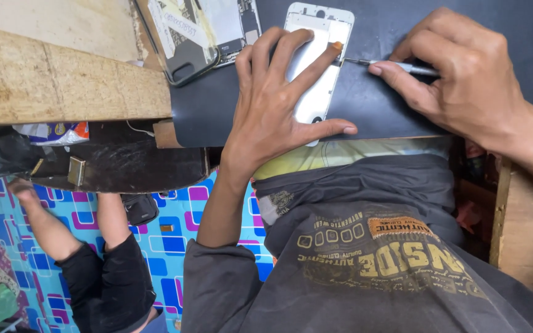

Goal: Repairing a mobile phone by manipulating the screen assembly and using a precision screwdriver to handle small screws.

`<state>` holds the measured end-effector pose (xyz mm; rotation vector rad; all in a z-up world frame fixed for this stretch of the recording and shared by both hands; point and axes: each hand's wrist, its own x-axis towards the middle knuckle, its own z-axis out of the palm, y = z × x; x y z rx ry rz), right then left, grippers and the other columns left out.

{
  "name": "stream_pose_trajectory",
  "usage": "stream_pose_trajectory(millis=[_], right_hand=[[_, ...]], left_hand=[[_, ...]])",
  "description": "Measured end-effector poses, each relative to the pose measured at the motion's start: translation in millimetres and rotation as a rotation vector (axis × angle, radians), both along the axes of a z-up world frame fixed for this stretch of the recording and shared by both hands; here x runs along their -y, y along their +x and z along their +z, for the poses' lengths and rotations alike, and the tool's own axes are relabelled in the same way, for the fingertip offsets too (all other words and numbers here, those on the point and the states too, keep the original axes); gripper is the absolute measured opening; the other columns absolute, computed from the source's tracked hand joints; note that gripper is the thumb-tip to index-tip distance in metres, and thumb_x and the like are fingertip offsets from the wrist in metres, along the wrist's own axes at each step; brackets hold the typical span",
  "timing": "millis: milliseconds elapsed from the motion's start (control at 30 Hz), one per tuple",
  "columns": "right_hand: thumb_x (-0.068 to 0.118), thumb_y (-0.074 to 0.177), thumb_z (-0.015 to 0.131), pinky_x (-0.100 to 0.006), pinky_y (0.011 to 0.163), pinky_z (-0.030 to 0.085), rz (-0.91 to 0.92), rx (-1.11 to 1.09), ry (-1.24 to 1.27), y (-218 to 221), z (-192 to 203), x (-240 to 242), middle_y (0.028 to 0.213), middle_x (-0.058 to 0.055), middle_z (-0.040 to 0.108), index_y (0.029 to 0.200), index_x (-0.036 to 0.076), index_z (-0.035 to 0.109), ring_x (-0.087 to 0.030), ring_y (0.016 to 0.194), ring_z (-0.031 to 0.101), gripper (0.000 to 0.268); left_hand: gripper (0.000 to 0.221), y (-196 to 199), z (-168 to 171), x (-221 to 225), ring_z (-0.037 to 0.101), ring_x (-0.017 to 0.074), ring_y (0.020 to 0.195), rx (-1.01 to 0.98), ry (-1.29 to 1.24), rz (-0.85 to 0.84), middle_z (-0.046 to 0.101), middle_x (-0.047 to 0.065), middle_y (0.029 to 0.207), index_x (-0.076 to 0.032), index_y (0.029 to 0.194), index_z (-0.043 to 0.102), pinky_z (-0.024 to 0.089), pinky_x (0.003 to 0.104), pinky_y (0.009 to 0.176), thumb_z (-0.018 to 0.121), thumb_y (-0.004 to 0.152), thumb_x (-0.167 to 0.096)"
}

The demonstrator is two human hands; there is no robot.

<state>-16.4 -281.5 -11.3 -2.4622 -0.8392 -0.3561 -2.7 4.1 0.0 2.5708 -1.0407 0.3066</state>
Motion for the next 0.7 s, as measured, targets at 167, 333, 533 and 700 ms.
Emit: stream_pose_trajectory(millis=[167,333,533,700], right_hand=[[0.009,0.119,0.087,-0.041,0.086,0.052,-0.011,-0.049,0.087,2,8,12,0.107,-0.022,0.076,0.111,-0.009,0.077,-0.032,0.093,0.069,0.022],[-0.008,0.136,0.084,-0.034,0.086,0.049,-0.275,-0.239,0.222,-7,-7,53,0.116,-0.020,0.074,0.136,-0.014,0.079,-0.024,0.095,0.064,0.008],[-0.005,0.132,0.086,-0.034,0.087,0.052,-0.256,-0.231,0.194,-3,-10,54,0.114,-0.019,0.074,0.130,-0.014,0.080,-0.025,0.097,0.067,0.011],[-0.009,0.134,0.081,-0.035,0.090,0.053,-0.229,-0.277,0.233,1,-20,54,0.118,-0.021,0.074,0.133,-0.015,0.077,-0.028,0.103,0.068,0.007]], left_hand=[[0.091,-2,-4,-4,0.044,0.0333,0.143,-0.012,0.031,0.032,0.050,0.010,0.150,-0.027,0.158,0.042,0.035,0.053,0.117,0.056,0.093,-0.089],[0.096,-19,6,-18,0.048,0.0347,0.147,-0.047,-0.032,0.053,0.050,0.013,0.158,-0.023,0.161,0.039,0.039,0.055,0.119,0.048,0.090,-0.088],[0.084,-47,8,-31,0.046,0.0379,0.145,-0.118,0.000,0.146,0.045,0.014,0.162,-0.020,0.159,0.042,0.039,0.059,0.116,0.076,0.096,-0.065],[0.078,-54,1,-33,0.047,0.0369,0.141,-0.135,-0.045,0.186,0.049,0.011,0.159,-0.016,0.154,0.049,0.039,0.057,0.115,0.084,0.096,-0.056]])
